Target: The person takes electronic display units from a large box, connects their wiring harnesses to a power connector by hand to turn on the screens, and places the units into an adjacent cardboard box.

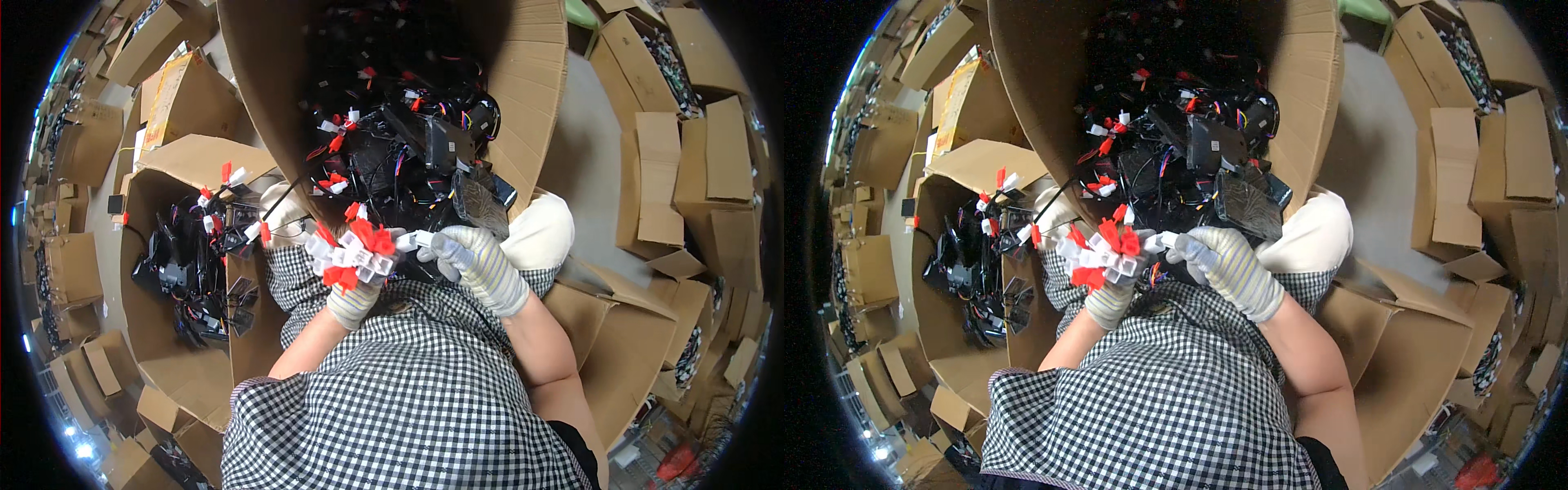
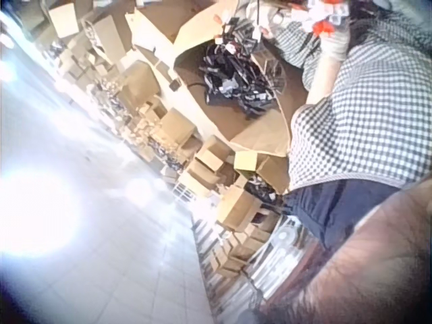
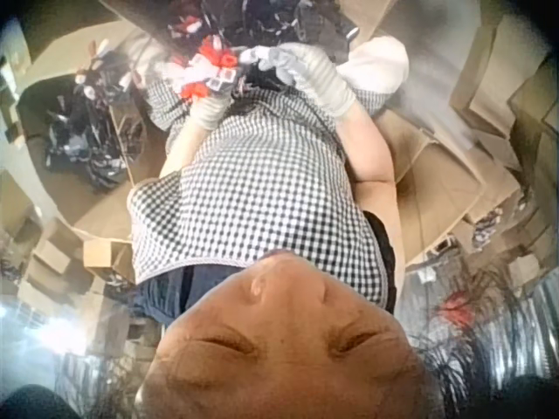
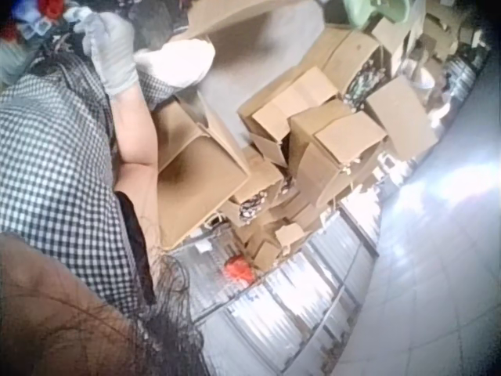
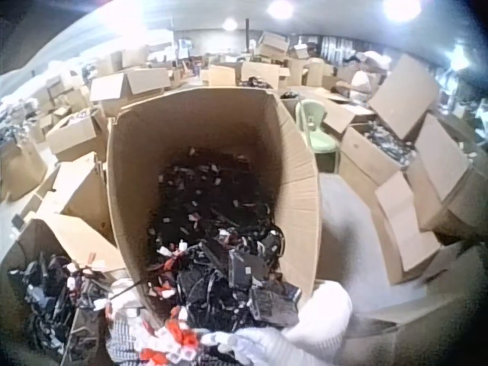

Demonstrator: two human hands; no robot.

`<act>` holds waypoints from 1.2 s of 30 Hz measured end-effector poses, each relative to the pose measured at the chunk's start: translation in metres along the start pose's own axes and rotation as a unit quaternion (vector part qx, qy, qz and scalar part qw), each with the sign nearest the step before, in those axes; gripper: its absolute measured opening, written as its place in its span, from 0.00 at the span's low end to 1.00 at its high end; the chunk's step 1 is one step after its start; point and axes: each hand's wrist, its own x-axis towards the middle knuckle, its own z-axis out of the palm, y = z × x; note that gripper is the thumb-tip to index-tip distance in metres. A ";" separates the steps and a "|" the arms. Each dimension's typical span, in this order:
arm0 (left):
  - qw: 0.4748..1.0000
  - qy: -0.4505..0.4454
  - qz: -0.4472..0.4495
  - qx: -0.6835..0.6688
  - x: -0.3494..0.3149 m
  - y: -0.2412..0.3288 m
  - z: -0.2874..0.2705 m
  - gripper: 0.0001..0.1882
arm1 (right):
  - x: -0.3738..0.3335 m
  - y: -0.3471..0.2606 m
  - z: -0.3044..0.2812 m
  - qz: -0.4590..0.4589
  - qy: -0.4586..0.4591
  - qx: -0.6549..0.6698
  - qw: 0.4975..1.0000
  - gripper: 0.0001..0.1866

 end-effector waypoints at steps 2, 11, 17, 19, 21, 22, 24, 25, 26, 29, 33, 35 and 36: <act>0.610 0.054 0.322 0.722 0.011 -0.064 0.006 0.21 | 0.000 0.007 -0.004 0.023 0.000 0.058 0.998 0.24; 0.350 0.055 0.409 0.841 0.003 -0.086 0.012 0.17 | -0.007 0.029 0.009 0.080 0.006 0.201 0.976 0.24; 0.080 0.081 0.384 0.916 0.010 -0.104 0.026 0.08 | -0.005 0.029 -0.001 0.096 0.010 0.194 0.976 0.22; 0.146 0.063 0.389 0.907 0.011 -0.110 0.027 0.09 | -0.003 0.036 -0.002 0.101 -0.003 0.174 0.980 0.24; 0.214 0.100 0.328 0.915 0.001 -0.094 0.024 0.14 | -0.002 0.043 -0.006 0.122 -0.011 0.188 0.975 0.24; 0.392 0.097 0.336 0.851 0.002 -0.098 0.019 0.14 | 0.000 0.048 -0.009 0.146 -0.062 0.222 0.962 0.24; 0.233 0.148 0.257 0.926 0.004 -0.107 0.026 0.18 | 0.004 0.054 -0.011 0.180 -0.103 0.272 0.940 0.24; 0.233 0.148 0.256 0.926 0.003 -0.106 0.028 0.18 | 0.006 0.055 -0.011 0.179 -0.103 0.273 0.940 0.24; 0.237 0.134 0.248 0.930 0.003 -0.105 0.029 0.19 | 0.008 0.055 -0.012 0.175 -0.097 0.245 0.949 0.23; 0.215 0.119 0.234 0.940 -0.001 -0.101 0.030 0.21 | 0.013 0.044 -0.016 0.175 -0.103 0.126 0.971 0.23; 0.261 0.093 0.218 0.936 0.003 -0.101 0.024 0.26 | 0.030 0.017 -0.032 -0.261 0.149 -0.505 0.809 0.14; 0.560 0.041 0.267 0.783 -0.011 -0.070 -0.001 0.24 | 0.051 -0.002 -0.038 -0.233 0.283 -0.587 0.722 0.12; 0.560 0.036 0.261 0.785 -0.001 -0.082 0.012 0.24 | 0.062 -0.001 -0.048 -0.190 0.294 -0.608 0.712 0.13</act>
